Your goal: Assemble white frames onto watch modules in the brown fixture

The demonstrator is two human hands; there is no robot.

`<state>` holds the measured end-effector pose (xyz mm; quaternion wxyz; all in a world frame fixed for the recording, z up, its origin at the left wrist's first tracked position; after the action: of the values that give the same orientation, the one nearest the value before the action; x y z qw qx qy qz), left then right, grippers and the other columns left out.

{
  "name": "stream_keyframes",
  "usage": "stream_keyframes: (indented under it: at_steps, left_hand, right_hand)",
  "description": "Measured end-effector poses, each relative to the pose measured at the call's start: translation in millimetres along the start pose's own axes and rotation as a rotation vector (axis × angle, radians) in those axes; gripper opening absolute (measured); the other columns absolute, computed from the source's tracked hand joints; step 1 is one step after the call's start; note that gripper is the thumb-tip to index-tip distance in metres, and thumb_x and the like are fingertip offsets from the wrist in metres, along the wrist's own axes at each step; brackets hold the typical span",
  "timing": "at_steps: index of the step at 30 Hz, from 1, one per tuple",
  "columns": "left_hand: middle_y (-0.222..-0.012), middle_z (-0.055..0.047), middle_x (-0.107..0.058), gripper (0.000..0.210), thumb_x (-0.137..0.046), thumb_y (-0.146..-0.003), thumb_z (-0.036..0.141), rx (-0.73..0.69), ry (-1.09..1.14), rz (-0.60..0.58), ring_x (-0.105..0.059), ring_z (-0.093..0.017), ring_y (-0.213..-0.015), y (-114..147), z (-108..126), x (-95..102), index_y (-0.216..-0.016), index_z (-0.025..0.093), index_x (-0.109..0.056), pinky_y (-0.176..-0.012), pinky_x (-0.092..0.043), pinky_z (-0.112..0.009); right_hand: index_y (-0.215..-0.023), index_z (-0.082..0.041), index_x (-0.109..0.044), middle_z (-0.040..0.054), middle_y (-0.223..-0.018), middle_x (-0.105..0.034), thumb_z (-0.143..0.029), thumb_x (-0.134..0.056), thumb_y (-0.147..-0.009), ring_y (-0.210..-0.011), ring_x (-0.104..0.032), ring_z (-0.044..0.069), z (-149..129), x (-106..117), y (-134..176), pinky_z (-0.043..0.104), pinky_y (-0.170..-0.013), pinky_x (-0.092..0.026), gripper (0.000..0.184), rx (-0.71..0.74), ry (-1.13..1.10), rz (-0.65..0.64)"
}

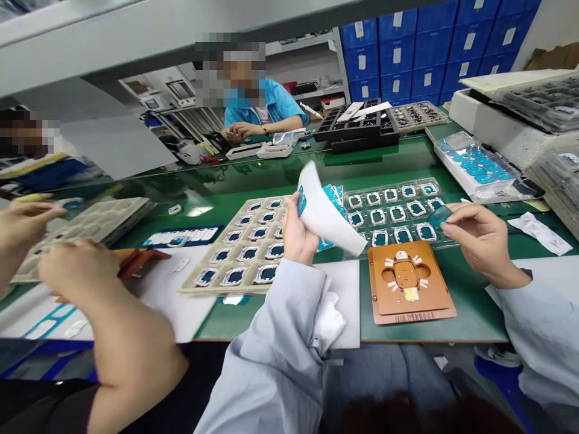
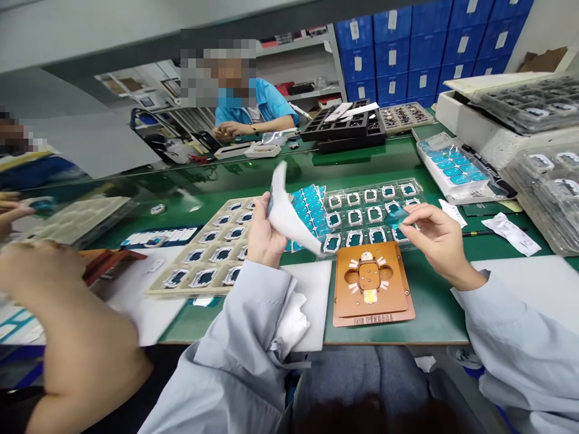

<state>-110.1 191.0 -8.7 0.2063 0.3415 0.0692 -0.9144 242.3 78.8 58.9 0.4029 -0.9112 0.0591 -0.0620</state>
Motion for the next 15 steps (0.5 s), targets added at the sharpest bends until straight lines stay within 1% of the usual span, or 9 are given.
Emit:
stream_keyframes:
  at_steps: [1,2,3,5,7,9,11,13,15]
  left_hand:
    - [-0.095,-0.001,-0.071,0.013,-0.065,-0.091,0.033,0.018,-0.041,0.007,-0.068,-0.012,-0.084,-5.8,-1.3,4.3,-0.094,0.020,-0.062,-0.080,-0.058,-0.024]
    - [-0.098,-0.002,-0.071,0.013,-0.068,-0.087,0.028,0.021,-0.112,-0.011,-0.068,-0.013,-0.086,-9.9,-2.2,6.3,-0.096,0.020,-0.063,-0.081,-0.058,-0.025]
    - [-0.098,-0.003,-0.070,0.019,-0.072,-0.082,0.022,0.009,-0.212,-0.048,-0.067,-0.014,-0.085,-12.7,-3.0,6.2,-0.099,0.019,-0.064,-0.081,-0.057,-0.026]
    - [-0.098,-0.003,-0.068,0.031,-0.074,-0.072,0.013,-0.083,-0.469,-0.140,-0.064,-0.014,-0.082,-14.5,-1.6,1.3,-0.101,0.019,-0.062,-0.079,-0.055,-0.026]
    - [-0.098,-0.002,-0.065,0.031,-0.072,-0.070,0.013,-0.207,-0.658,-0.209,-0.062,-0.014,-0.084,-13.7,0.6,-6.0,-0.097,0.019,-0.060,-0.081,-0.053,-0.026]
    - [-0.101,-0.002,-0.062,0.028,-0.071,-0.071,0.018,-0.306,-0.730,-0.273,-0.061,-0.015,-0.093,-12.4,1.4,-14.7,-0.095,0.020,-0.056,-0.089,-0.051,-0.027]
    - [-0.106,-0.003,-0.061,0.029,-0.069,-0.074,0.023,-0.370,-0.804,-0.350,-0.059,-0.017,-0.102,-11.1,-0.9,-23.8,-0.098,0.021,-0.053,-0.097,-0.048,-0.030]
    - [-0.114,-0.007,-0.060,0.031,-0.066,-0.079,0.026,-0.434,-1.029,-0.386,-0.058,-0.022,-0.112,-9.7,-5.4,-29.3,-0.106,0.021,-0.052,-0.103,-0.045,-0.038]
    - [-0.125,-0.013,-0.057,0.033,-0.065,-0.081,0.027,-0.455,-1.271,-0.340,-0.051,-0.030,-0.126,-9.4,-9.3,-26.2,-0.112,0.021,-0.054,-0.110,-0.038,-0.049]
  right_hand:
    - [-0.084,-0.026,-0.065,0.0027,-0.083,-0.061,-0.030,-0.077,-0.085,-0.085,-0.067,0.021,5.7,-7.2,2.1,0.036,-0.072,-0.060,0.013,-0.079,-0.071,-0.055]
    - [-0.083,-0.025,-0.062,0.0014,-0.083,-0.059,-0.031,-0.078,-0.084,-0.080,-0.067,0.019,10.4,-16.6,5.4,0.035,-0.068,-0.061,0.016,-0.161,-0.148,-0.127]
    - [-0.083,-0.025,-0.059,0.0002,-0.085,-0.058,-0.030,-0.077,-0.085,-0.075,-0.068,0.018,13.8,-27.4,10.0,0.033,-0.064,-0.062,0.019,-0.243,-0.225,-0.213]
    - [-0.086,-0.024,-0.053,-0.0010,-0.090,-0.056,-0.029,-0.075,-0.087,-0.070,-0.070,0.017,15.5,-47.6,21.2,0.032,-0.060,-0.063,0.023,-0.372,-0.344,-0.386]
    - [-0.092,-0.025,-0.050,-0.0013,-0.092,-0.056,-0.030,-0.075,-0.087,-0.069,-0.071,0.017,14.3,-58.2,28.8,0.029,-0.056,-0.063,0.025,-0.433,-0.388,-0.492]
    - [-0.103,-0.028,-0.049,-0.0013,-0.090,-0.059,-0.032,-0.076,-0.086,-0.071,-0.071,0.017,15.0,-59.7,30.1,0.027,-0.057,-0.061,0.032,-0.454,-0.385,-0.516]
    - [-0.110,-0.029,-0.052,-0.0005,-0.088,-0.062,-0.035,-0.078,-0.084,-0.074,-0.070,0.017,18.4,-56.3,27.5,0.028,-0.062,-0.061,0.038,-0.461,-0.337,-0.495]
    - [-0.102,-0.026,-0.062,0.0023,-0.086,-0.065,-0.039,-0.078,-0.084,-0.078,-0.068,0.018,18.7,-53.4,23.5,0.031,-0.068,-0.060,0.027,-0.429,-0.250,-0.489]
    - [-0.089,-0.023,-0.069,0.0053,-0.086,-0.067,-0.042,-0.074,-0.087,-0.080,-0.066,0.019,15.8,-53.4,20.6,0.032,-0.070,-0.058,0.019,-0.385,-0.181,-0.505]
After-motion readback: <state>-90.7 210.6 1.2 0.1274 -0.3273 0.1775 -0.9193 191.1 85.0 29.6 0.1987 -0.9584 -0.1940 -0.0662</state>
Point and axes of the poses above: each hand's wrist, its own y-axis away from the middle knuckle, its own x-axis out of the back of the hand, z = x × y, the point moved 10 cm from there along -y, towards the middle knuckle
